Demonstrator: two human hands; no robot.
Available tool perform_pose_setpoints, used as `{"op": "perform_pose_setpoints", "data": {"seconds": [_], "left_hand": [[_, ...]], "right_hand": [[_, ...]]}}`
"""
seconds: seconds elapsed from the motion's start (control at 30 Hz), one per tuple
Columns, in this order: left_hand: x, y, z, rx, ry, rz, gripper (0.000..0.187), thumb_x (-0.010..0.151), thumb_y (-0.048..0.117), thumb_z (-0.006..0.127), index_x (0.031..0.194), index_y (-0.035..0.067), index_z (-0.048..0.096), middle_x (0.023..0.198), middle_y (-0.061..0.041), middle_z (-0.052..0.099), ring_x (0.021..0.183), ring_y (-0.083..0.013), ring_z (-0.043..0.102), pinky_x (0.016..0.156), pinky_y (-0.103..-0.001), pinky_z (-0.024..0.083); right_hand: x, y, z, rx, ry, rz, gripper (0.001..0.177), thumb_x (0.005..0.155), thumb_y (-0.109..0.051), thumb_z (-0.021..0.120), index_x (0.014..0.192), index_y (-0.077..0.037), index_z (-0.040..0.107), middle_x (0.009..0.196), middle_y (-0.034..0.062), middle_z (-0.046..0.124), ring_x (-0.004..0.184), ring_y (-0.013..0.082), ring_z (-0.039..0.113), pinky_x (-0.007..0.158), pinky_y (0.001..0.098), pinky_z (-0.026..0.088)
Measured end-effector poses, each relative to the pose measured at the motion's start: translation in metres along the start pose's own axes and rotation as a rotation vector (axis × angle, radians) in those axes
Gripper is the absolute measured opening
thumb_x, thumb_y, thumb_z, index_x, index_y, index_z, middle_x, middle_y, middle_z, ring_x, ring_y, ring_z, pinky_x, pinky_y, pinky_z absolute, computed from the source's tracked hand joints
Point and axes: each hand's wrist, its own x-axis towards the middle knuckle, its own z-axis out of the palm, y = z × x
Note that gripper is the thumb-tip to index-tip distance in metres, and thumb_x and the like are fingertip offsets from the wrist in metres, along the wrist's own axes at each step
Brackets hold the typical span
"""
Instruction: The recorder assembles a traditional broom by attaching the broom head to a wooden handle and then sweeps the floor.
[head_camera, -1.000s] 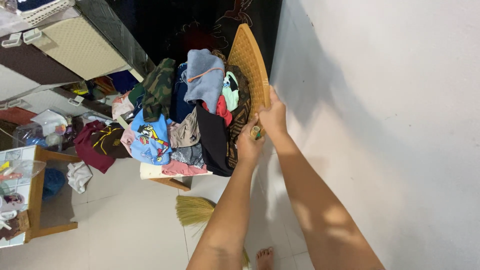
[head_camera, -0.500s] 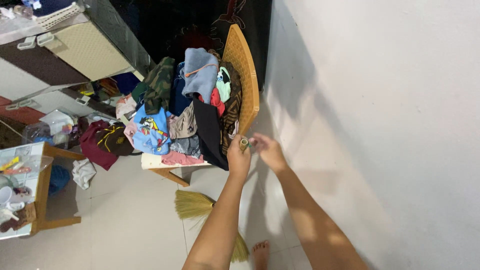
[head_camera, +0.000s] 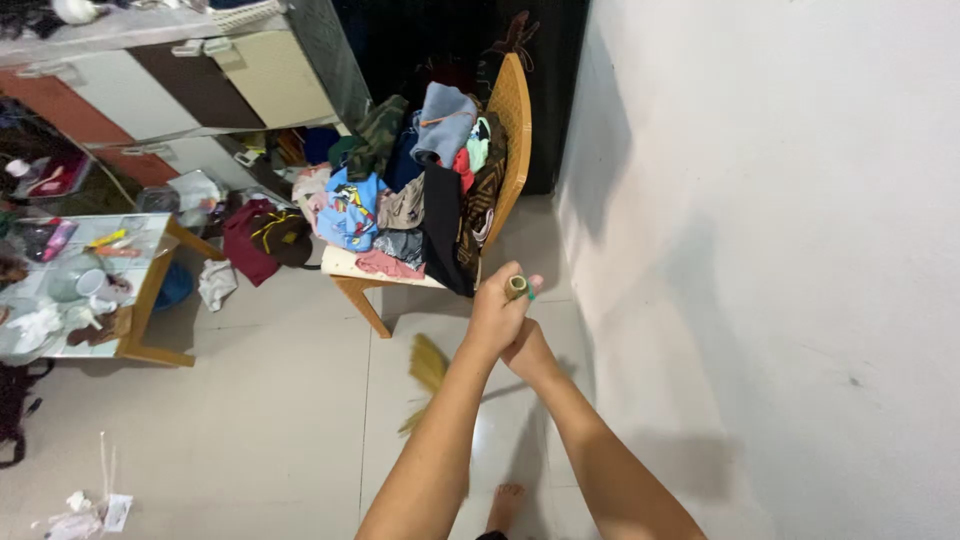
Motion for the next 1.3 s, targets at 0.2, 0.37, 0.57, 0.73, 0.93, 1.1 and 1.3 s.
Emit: {"op": "perform_pose_setpoints", "data": {"seconds": [0.2,0.37,0.57,0.73,0.93,1.1,1.3], "left_hand": [[-0.007,0.057,-0.002,-0.203,-0.027,0.03,0.044,0.096,0.022,0.072,0.073,0.006,0.038,0.067,0.001,0.035,0.065,-0.0096,0.033,0.056,-0.031,0.033],[0.006,0.094,0.003,-0.232,-0.059,0.092,0.044,0.096,0.024,0.071,0.073,0.007,0.037,0.067,0.003,0.034,0.065,-0.0085,0.032,0.056,-0.031,0.032],[0.036,0.103,0.022,-0.217,-0.119,0.14,0.043,0.094,0.024,0.072,0.074,0.006,0.039,0.065,0.002,0.038,0.064,-0.0082,0.035,0.055,-0.03,0.034],[0.077,0.099,0.037,-0.162,-0.194,0.147,0.03,0.089,0.015,0.07,0.078,0.002,0.045,0.066,-0.006,0.049,0.063,-0.0131,0.044,0.057,-0.034,0.042],[0.125,0.075,0.044,0.012,-0.254,0.151,0.03,0.087,0.014,0.074,0.081,0.001,0.048,0.07,-0.016,0.055,0.063,-0.0268,0.051,0.061,-0.039,0.045],[0.159,0.02,0.056,0.158,-0.283,0.122,0.024,0.089,0.01,0.073,0.094,-0.002,0.053,0.091,-0.022,0.061,0.086,-0.0393,0.061,0.077,-0.046,0.049],[0.178,-0.072,0.08,0.292,-0.232,0.045,0.027,0.082,0.001,0.07,0.109,0.006,0.069,0.117,-0.019,0.064,0.104,-0.0413,0.064,0.089,-0.046,0.051]], "right_hand": [[-0.033,-0.085,-0.048,0.072,-0.042,0.009,0.016,0.08,-0.002,0.066,0.096,0.003,0.069,0.078,0.0125,0.076,0.071,0.0209,0.072,0.064,0.0354,0.057],[-0.038,-0.124,-0.086,0.025,0.066,-0.071,0.018,0.081,-0.002,0.066,0.098,0.002,0.065,0.078,0.013,0.074,0.068,0.0195,0.069,0.063,0.0347,0.054],[-0.013,-0.124,-0.116,-0.218,0.216,-0.17,0.016,0.081,-0.003,0.066,0.097,0.002,0.066,0.082,0.0179,0.072,0.07,0.0297,0.071,0.066,0.0384,0.054],[0.035,-0.109,-0.134,-0.172,0.329,-0.163,0.02,0.085,-0.008,0.064,0.103,0.0,0.063,0.085,0.0166,0.073,0.077,0.0338,0.073,0.069,0.0422,0.055],[0.12,-0.03,-0.132,-0.492,0.333,-0.178,0.022,0.087,-0.015,0.067,0.103,-0.001,0.061,0.099,0.0187,0.069,0.089,0.0367,0.068,0.072,0.0445,0.053],[0.192,0.096,-0.108,0.595,0.292,-0.088,0.017,0.096,-0.016,0.061,0.111,-0.008,0.061,0.104,0.0024,0.065,0.095,0.0159,0.063,0.083,0.0355,0.055],[0.235,0.204,-0.081,1.195,0.305,0.205,0.013,0.097,-0.019,0.062,0.106,-0.009,0.062,0.099,0.002,0.064,0.09,0.0151,0.063,0.079,0.0331,0.054]]}}
